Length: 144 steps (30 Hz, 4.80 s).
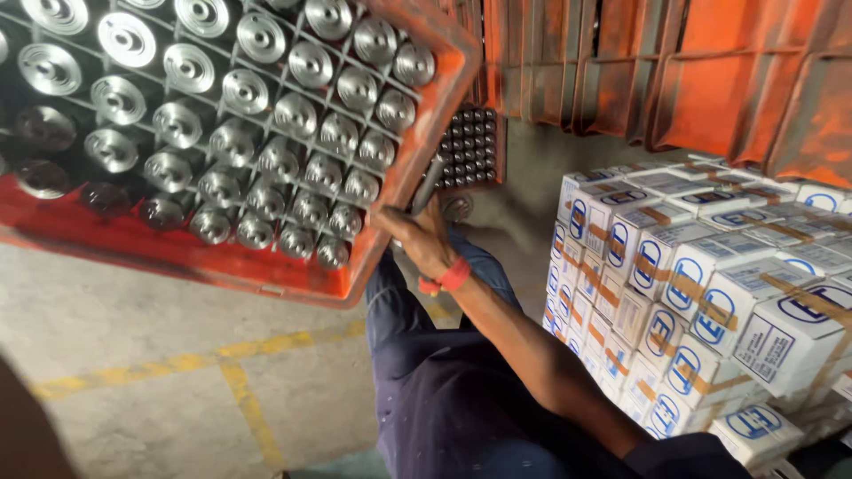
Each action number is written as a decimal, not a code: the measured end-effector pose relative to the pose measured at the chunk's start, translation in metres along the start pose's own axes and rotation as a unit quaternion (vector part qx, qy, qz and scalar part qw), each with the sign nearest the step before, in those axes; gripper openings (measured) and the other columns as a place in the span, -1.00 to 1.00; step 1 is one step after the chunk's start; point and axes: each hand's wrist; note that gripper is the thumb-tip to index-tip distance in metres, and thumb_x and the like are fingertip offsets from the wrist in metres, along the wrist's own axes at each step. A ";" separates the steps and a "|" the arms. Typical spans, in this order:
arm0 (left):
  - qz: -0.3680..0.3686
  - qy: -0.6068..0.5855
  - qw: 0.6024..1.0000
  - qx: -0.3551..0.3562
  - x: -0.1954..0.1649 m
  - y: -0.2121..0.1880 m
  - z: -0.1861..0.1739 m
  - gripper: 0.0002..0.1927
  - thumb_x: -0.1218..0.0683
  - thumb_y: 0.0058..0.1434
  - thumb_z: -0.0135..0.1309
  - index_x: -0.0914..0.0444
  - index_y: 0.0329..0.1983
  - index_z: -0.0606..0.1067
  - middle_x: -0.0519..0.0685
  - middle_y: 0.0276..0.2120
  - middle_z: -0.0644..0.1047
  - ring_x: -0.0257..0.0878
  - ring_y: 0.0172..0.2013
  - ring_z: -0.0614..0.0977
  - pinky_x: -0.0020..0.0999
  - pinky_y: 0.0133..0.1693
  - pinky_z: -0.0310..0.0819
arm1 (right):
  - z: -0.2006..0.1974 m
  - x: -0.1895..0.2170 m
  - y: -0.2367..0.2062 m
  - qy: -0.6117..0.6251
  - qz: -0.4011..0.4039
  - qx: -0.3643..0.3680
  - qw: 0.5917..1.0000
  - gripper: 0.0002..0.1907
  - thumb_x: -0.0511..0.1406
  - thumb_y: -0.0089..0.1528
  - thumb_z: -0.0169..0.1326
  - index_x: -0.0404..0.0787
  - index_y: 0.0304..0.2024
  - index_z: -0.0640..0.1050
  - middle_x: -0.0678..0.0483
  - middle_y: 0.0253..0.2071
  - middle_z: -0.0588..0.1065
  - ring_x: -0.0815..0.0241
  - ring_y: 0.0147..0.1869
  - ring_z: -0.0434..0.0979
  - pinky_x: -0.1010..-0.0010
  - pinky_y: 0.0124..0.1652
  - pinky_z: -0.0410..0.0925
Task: The person picks machined metal knob parts one at a time and places each into the compartments of a divided red plastic tray, filling the grid cells. They hold a metal rod in one hand while transferring the parts, then carry the filled tray.
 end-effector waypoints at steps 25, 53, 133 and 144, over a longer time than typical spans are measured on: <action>-0.329 -0.227 0.898 0.184 -0.058 -0.207 0.551 -0.42 -0.10 0.04 0.12 0.35 0.05 0.56 0.21 -0.21 0.64 0.03 -0.21 0.65 -0.10 -0.09 0.49 | -0.527 -0.289 -0.002 -0.347 0.346 -0.096 0.867 -0.64 -0.20 0.18 0.28 -0.33 -0.10 0.64 0.01 -0.18 0.64 0.21 -0.18 0.64 0.31 -0.20 0.48; -0.268 -0.255 0.928 0.031 0.009 -0.092 0.719 -0.39 -0.07 0.03 0.13 0.25 0.17 0.56 0.28 -0.17 0.60 0.26 -0.17 0.63 0.07 -0.08 0.46 | -0.540 -0.423 0.252 -0.644 0.228 -0.033 0.730 -0.49 -0.04 -0.06 0.23 -0.36 -0.34 0.58 -0.21 -0.33 0.61 -0.17 -0.22 0.63 0.06 -0.17 0.43; -0.066 -0.212 0.975 -0.015 0.063 0.175 -0.166 -0.33 -0.13 0.26 0.19 0.33 0.32 0.40 0.34 0.14 0.52 0.23 0.17 0.52 0.00 0.15 0.39 | 0.305 0.202 0.215 -0.413 -0.123 -0.032 0.902 -0.67 -0.12 0.16 0.26 -0.24 -0.24 0.60 0.08 -0.41 0.57 0.18 -0.36 0.55 0.23 -0.29 0.39; 0.015 -0.218 0.975 -0.039 -0.020 0.166 -0.085 -0.31 0.01 0.25 0.19 0.43 0.37 0.31 0.37 0.32 0.35 0.28 0.31 0.35 0.02 0.30 0.19 | 0.199 0.225 0.203 -0.454 -0.100 -0.095 0.880 -0.63 -0.03 0.25 0.17 -0.20 -0.32 0.55 0.13 -0.56 0.37 0.20 -0.47 0.35 0.22 -0.41 0.23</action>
Point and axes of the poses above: each hand's wrist, its own y-axis towards the middle knuckle, its own z-axis out of the palm, x = y × z
